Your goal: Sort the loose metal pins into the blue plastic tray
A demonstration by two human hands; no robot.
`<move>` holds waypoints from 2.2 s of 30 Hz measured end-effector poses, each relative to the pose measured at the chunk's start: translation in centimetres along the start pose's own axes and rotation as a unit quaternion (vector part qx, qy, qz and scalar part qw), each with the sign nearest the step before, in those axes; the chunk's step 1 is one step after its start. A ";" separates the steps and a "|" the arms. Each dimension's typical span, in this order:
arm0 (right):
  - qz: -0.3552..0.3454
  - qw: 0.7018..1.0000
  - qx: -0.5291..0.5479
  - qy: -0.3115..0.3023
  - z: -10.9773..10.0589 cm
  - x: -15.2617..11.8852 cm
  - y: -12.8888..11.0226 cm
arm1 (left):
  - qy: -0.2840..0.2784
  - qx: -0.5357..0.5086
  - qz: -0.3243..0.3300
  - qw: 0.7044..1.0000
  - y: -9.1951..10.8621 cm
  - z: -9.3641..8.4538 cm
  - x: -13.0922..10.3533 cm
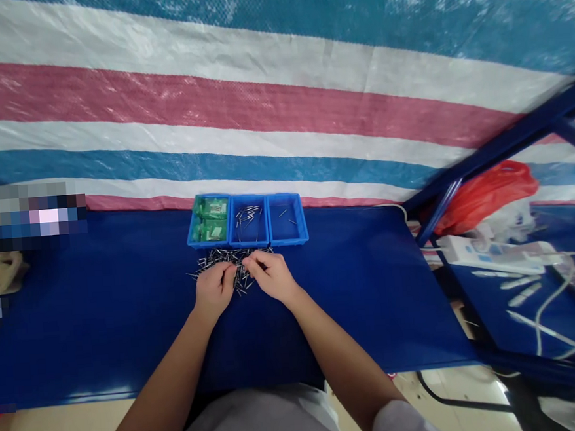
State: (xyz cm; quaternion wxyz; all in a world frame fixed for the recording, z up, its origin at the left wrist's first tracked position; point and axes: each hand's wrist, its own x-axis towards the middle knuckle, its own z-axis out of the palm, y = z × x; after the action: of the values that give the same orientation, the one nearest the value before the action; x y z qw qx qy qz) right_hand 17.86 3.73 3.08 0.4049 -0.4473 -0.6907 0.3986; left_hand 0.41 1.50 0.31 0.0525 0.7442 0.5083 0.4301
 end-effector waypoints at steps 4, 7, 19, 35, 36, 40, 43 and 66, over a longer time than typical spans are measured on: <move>0.034 0.997 0.068 0.011 0.3 0.0 0.1 | 0.010 0.022 -0.004 1.000 0.0 -0.1 0.0; 0.058 0.993 0.098 0.017 0.5 0.0 0.1 | 0.012 0.013 -0.002 1.000 0.0 -0.1 -0.1; 0.046 0.992 0.108 0.038 0.5 0.2 0.1 | 0.005 0.004 -0.026 1.000 -0.2 0.2 -0.2; 0.013 0.996 0.087 0.020 0.6 0.0 0.0 | 0.019 0.015 -0.028 0.999 -0.1 -0.2 0.0; 0.009 0.997 0.080 0.021 0.6 0.1 0.0 | 0.020 0.010 -0.030 0.999 -0.1 -0.2 0.0; -0.030 0.999 0.034 0.023 0.4 0.2 0.1 | 0.023 0.010 -0.021 0.999 0.0 -0.3 0.1; -0.059 0.998 0.018 0.015 0.4 0.1 0.1 | 0.012 0.021 -0.011 1.000 0.1 -0.3 0.2; -0.065 0.998 0.008 0.014 0.5 0.0 0.2 | -0.016 -0.014 -0.010 1.000 0.1 -0.2 0.1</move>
State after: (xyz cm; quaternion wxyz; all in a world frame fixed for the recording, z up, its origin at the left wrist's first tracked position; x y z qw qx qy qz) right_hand 17.43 3.64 2.74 0.4435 -0.4039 -0.7092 0.3704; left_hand 0.32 1.46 0.58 0.0757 0.7452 0.5085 0.4246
